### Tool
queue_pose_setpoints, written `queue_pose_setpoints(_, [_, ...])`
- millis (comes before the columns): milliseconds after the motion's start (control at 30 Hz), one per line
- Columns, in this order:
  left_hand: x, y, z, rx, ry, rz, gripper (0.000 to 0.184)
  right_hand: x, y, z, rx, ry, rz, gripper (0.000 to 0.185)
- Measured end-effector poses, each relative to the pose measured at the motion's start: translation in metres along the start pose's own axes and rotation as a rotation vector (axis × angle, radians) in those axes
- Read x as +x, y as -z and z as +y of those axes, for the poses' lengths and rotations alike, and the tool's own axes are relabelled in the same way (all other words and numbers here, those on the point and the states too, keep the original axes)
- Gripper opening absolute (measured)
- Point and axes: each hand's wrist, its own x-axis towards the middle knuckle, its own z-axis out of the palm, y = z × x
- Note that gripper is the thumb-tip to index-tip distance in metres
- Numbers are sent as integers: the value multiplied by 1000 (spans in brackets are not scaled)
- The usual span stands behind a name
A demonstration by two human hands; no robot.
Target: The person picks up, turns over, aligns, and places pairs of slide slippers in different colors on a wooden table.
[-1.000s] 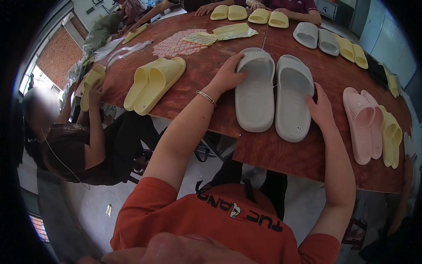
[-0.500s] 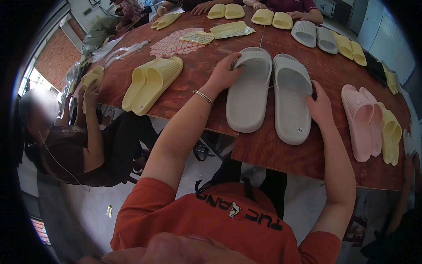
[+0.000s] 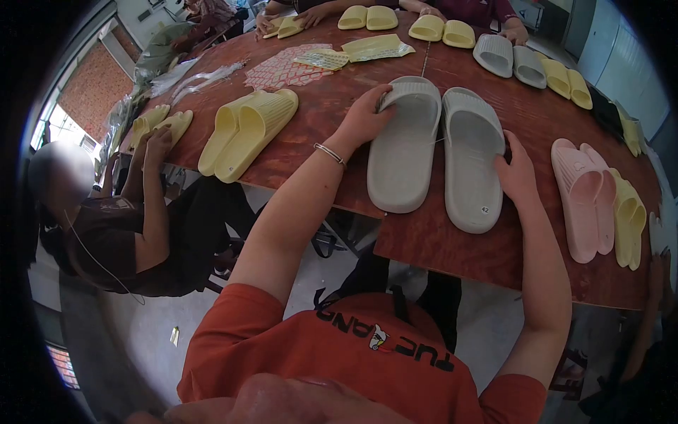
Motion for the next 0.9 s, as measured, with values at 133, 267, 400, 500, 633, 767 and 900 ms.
queue_pose_setpoints(133, [0, 0, 1, -3, -2, 9, 41, 3, -2, 8, 7, 15, 4, 48])
queue_pose_setpoints(267, [1, -3, -3, -31, -49, 34, 39, -1, -3, 1, 30, -1, 62, 46])
queue_pose_setpoints(400, [1, -2, 1, -25, -75, 51, 38, -5, 0, -15, 241, -66, 89, 45])
queue_pose_setpoints(500, [1, -1, 5, -19, -75, 59, 38, -3, -2, -10, 270, -58, 105, 45])
queue_pose_setpoints(633, [0, -2, 1, 14, -74, 54, 37, -1, -5, -2, 284, -43, 97, 45])
queue_pose_setpoints(767, [2, -1, 1, -2, -102, 64, 37, -3, -3, -6, 292, -35, 89, 45])
queue_pose_setpoints(900, [2, 0, 5, -31, -130, 100, 37, -6, 1, -19, 320, -25, 141, 45])
